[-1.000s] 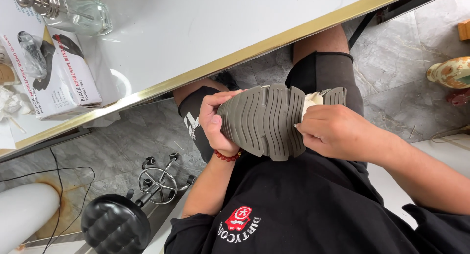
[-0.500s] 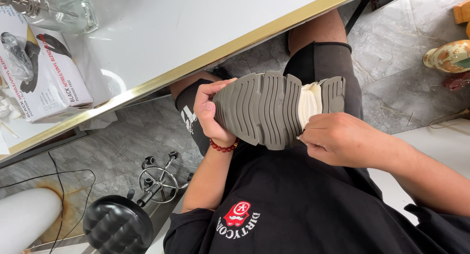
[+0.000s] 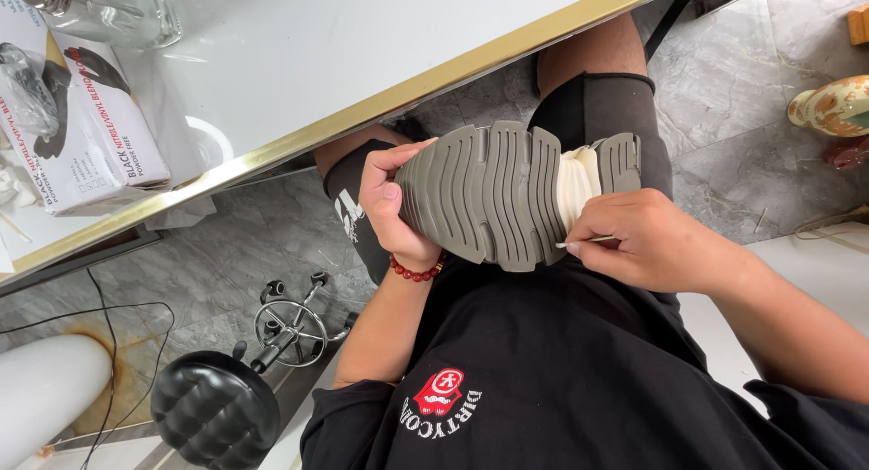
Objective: The person holds a sneaker on their lap and cleans its rubber outsole, running a cotton swab along the tread grooves and edges, rotating the shoe to reach different sections of the sole.
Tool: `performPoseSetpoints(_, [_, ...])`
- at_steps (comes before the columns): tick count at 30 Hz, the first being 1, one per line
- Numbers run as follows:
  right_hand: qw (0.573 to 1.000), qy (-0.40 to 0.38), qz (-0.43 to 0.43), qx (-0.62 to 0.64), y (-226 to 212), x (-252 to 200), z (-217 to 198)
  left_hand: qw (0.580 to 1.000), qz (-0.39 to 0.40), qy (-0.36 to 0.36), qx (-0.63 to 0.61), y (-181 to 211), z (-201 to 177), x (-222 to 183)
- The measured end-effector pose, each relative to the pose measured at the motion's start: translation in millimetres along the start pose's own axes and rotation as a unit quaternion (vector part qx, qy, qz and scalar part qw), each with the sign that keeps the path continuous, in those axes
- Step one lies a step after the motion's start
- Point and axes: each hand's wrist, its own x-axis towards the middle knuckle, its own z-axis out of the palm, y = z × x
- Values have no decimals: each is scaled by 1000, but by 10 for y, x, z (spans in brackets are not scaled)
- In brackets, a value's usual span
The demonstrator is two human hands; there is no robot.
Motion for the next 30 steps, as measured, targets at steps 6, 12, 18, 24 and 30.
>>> performPoseSetpoints(6, [999, 2, -22, -31, -28, -20, 30, 1000, 6, -9, 16, 21, 22, -24])
performPoseSetpoints(12, [989, 66, -95, -88, -47, -11, 126, 999, -1, -13, 32, 72, 54, -26])
performPoseSetpoints(18, [969, 127, -147, -152, -57, 79, 135, 999, 9, -25, 35, 69, 32, -64])
performPoseSetpoints(24, [958, 153, -157, -185, -115, 230, 64, 999, 21, -32, -2, 57, 56, -110])
performPoseSetpoints(30, [949, 202, -132, -204, -56, 352, 56, 997, 44, -25, 52, 43, 35, -137])
